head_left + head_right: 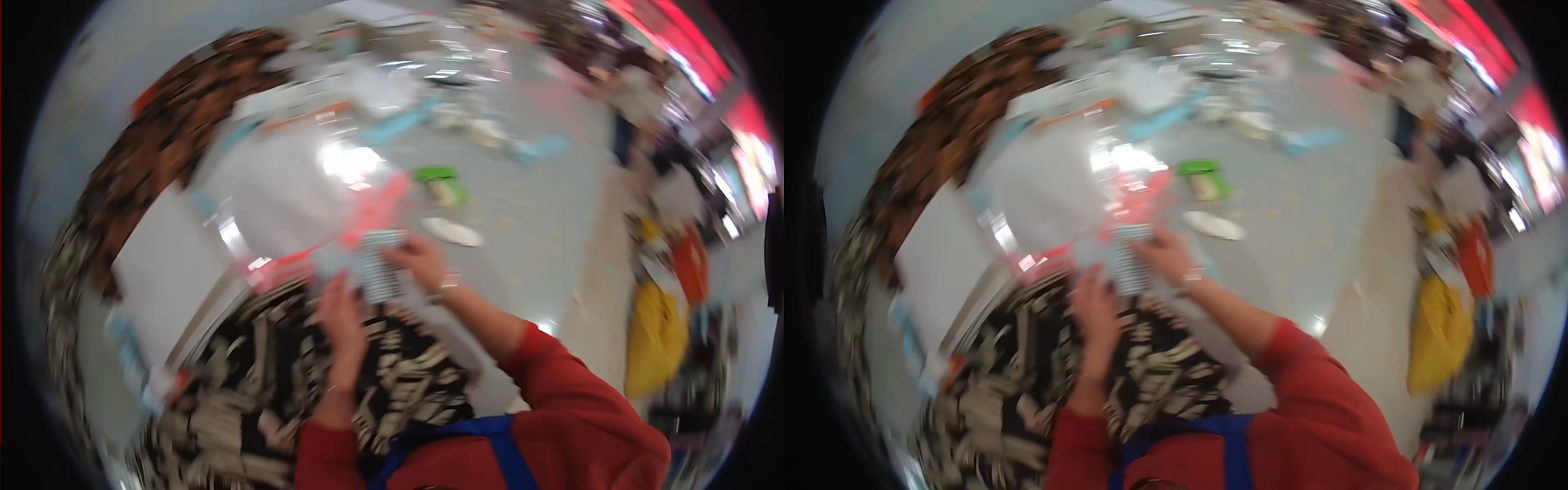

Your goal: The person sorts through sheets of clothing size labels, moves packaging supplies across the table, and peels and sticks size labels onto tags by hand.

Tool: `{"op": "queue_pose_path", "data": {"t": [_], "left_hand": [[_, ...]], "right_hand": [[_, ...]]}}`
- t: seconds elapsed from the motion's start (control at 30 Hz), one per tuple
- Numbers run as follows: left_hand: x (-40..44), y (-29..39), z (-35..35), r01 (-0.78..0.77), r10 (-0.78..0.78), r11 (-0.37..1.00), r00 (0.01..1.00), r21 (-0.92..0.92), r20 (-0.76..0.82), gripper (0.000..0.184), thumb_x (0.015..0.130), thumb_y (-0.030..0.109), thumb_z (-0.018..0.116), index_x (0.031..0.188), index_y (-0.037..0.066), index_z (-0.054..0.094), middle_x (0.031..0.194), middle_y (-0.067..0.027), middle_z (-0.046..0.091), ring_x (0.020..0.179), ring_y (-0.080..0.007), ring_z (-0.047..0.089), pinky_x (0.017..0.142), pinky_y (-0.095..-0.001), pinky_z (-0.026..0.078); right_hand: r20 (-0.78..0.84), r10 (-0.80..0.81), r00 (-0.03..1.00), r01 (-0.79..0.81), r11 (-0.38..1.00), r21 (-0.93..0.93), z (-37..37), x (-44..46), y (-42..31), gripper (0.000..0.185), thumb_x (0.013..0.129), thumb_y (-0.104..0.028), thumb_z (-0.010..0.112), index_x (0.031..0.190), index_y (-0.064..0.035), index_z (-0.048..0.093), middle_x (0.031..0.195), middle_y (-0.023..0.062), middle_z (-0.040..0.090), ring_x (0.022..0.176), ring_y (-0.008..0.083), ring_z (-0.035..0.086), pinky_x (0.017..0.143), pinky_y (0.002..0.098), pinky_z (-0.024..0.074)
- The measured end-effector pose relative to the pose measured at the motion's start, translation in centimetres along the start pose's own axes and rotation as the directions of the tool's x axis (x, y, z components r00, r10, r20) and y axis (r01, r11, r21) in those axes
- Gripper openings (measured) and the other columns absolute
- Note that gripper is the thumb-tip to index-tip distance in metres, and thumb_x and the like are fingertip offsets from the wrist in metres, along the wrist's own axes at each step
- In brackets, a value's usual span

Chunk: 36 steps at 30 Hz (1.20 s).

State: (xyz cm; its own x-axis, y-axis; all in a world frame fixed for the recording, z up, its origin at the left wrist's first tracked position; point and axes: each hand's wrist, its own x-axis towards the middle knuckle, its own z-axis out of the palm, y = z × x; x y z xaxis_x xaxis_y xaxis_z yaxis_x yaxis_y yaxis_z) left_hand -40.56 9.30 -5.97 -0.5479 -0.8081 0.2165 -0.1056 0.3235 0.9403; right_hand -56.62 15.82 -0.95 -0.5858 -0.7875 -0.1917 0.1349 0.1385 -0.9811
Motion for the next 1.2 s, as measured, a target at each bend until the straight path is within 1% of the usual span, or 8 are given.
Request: {"op": "queue_pose_path", "data": {"t": [0.03,0.07,0.13,0.2,0.43,0.67,1.03,1.2], "left_hand": [[-0.2,0.8,0.6,0.269,-0.374,0.783,0.924,-0.561,-0.078,0.028,0.093,0.015,0.053,0.119,0.005,0.058,0.105,-0.0031,0.056,0.085,-0.0109,0.052,0.071,-0.0260,0.046],[-0.1,0.7,0.1,0.391,-0.481,0.708,0.877,-0.588,0.005,0.030,0.094,0.016,0.053,0.121,0.006,0.056,0.105,-0.0015,0.055,0.083,-0.0076,0.049,0.071,-0.0233,0.044],[0.2,0.4,0.8,0.105,-0.230,0.865,0.952,-0.490,-0.202,0.031,0.093,0.013,0.055,0.122,0.003,0.055,0.095,0.0049,0.055,0.074,-0.0031,0.045,0.065,-0.0179,0.038],[0.1,1.3,0.1,0.036,-0.105,0.947,0.973,-0.318,-0.204,0.030,0.093,0.011,0.055,0.121,0.003,0.055,0.087,0.0065,0.051,0.071,-0.0026,0.040,0.062,-0.0176,0.036],[0.1,2.5,0.0,-0.017,-0.027,0.841,0.997,-0.540,-0.073,0.024,0.091,0.002,0.053,0.114,0.003,0.060,0.089,0.0007,0.059,0.074,-0.0036,0.050,0.062,-0.0187,0.041],[0.3,2.6,-0.1,-0.312,0.306,0.919,0.950,-0.241,-0.063,0.023,0.079,-0.008,0.054,0.094,0.003,0.067,0.087,-0.0120,0.066,0.077,-0.0184,0.061,0.075,-0.0273,0.048],[0.6,2.4,-0.4,-0.251,0.249,0.931,0.968,-0.265,-0.042,0.018,0.082,-0.002,0.050,0.087,0.001,0.067,0.096,-0.0091,0.066,0.102,-0.0217,0.055,0.094,-0.0323,0.039],[0.6,1.8,-0.2,-0.167,0.154,0.916,0.986,-0.364,-0.064,0.018,0.082,0.000,0.049,0.086,0.001,0.067,0.096,-0.0075,0.066,0.097,-0.0186,0.055,0.092,-0.0297,0.039]], "right_hand": [[0.069,-0.041,0.997,0.049,0.992,-0.119,-0.8,0.8,1.3,0.024,0.087,-0.017,0.065,0.105,-0.0013,0.063,0.092,0.0023,0.065,0.081,0.0097,0.059,0.073,0.0260,0.0483],[0.073,-0.102,0.992,0.112,0.984,-0.137,-0.4,0.5,0.8,0.026,0.088,-0.017,0.062,0.109,-0.0016,0.063,0.092,0.0023,0.066,0.080,0.0108,0.061,0.071,0.0274,0.0501],[0.058,0.019,0.998,-0.023,0.997,0.073,-0.1,0.7,1.2,0.025,0.089,-0.016,0.061,0.110,-0.0022,0.060,0.093,0.0005,0.064,0.081,0.0079,0.060,0.070,0.0244,0.0485],[0.128,0.119,0.985,-0.136,0.982,0.133,-0.1,0.8,1.4,0.025,0.090,-0.016,0.061,0.111,-0.0026,0.060,0.093,0.0000,0.064,0.080,0.0075,0.059,0.068,0.0238,0.0486],[0.240,0.354,0.904,-0.417,0.856,0.305,-0.2,1.3,3.3,0.028,0.093,-0.015,0.056,0.116,-0.0003,0.055,0.100,0.0055,0.065,0.086,0.0138,0.064,0.075,0.0278,0.0526],[0.255,0.206,0.945,-0.308,0.822,0.479,1.3,0.7,1.6,0.026,0.092,-0.021,0.058,0.109,-0.0010,0.057,0.096,0.0036,0.065,0.084,0.0112,0.063,0.074,0.0250,0.0499],[0.200,0.104,0.974,-0.193,0.843,0.502,1.4,1.0,0.7,0.023,0.091,-0.020,0.060,0.105,-0.0014,0.060,0.096,0.0044,0.066,0.084,0.0114,0.062,0.074,0.0270,0.0498],[0.178,0.098,0.979,-0.172,0.864,0.473,1.6,0.9,0.3,0.025,0.090,-0.019,0.062,0.106,-0.0003,0.060,0.094,0.0036,0.066,0.080,0.0101,0.062,0.071,0.0256,0.0499]]}}
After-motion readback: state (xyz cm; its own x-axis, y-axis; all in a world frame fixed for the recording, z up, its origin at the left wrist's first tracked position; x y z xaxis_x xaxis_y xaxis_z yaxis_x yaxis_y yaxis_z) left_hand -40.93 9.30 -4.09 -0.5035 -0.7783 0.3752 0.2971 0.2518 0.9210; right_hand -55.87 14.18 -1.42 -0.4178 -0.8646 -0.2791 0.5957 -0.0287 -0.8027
